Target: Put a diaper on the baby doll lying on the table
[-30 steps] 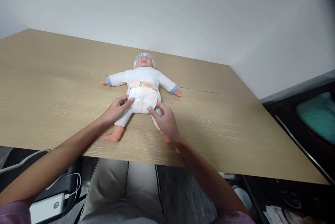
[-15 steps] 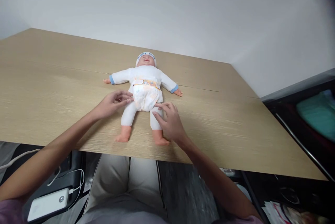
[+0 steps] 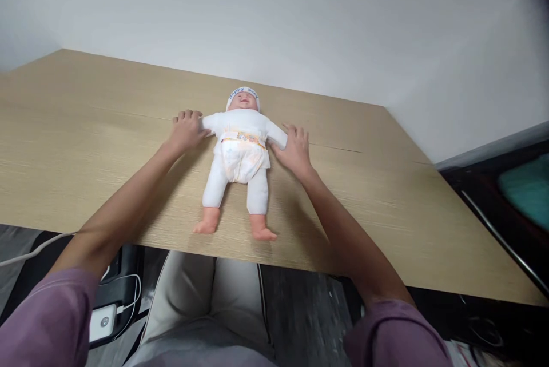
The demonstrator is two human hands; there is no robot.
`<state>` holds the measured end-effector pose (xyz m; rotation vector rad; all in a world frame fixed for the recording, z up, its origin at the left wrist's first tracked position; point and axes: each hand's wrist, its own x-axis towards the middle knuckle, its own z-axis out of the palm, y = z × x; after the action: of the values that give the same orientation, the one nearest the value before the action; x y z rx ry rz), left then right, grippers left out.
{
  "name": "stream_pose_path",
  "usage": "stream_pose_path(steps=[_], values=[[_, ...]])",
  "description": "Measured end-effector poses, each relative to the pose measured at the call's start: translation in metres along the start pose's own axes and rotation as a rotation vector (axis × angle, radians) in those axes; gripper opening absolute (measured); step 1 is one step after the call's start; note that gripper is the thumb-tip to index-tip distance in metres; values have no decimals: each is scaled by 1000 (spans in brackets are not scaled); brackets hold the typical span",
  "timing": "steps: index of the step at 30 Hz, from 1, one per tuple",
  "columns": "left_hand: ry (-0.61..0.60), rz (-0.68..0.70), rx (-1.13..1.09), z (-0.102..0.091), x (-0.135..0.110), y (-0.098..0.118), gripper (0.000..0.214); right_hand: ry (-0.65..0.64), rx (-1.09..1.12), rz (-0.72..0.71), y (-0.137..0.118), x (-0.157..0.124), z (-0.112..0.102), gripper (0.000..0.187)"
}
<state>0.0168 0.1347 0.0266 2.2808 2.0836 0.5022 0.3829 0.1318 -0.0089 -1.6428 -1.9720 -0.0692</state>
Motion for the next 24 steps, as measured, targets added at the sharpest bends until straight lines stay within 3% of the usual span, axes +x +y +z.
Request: stream_pose_path(steps=[3, 5, 8, 11, 14, 17, 19, 22, 24], values=[[-76, 8, 51, 3, 12, 16, 57, -140, 9, 13, -3, 21, 18, 61], [-79, -16, 51, 0, 10, 27, 55, -163, 48, 35, -10, 27, 21, 53], [-60, -72, 9, -13, -5, 41, 57, -144, 103, 59, -21, 24, 9, 49], [-42, -104, -68, -36, -46, 51, 59, -126, 179, 13, -26, 5, -20, 50], [-26, -108, -146, -57, -125, 57, 57, -128, 295, -115, -29, -35, -67, 53], [-78, -51, -247, -61, -240, 60, 57, -181, 378, -233, -39, -98, -123, 52], [-190, -29, -318, -53, -326, 59, 52, -266, 395, -278, -52, -149, -156, 50], [-327, -29, -401, -39, -442, 53, 45, -426, 360, -334, -76, -226, -187, 54], [-381, -61, -414, -35, -498, 47, 40, -513, 341, -360, -92, -271, -192, 56]])
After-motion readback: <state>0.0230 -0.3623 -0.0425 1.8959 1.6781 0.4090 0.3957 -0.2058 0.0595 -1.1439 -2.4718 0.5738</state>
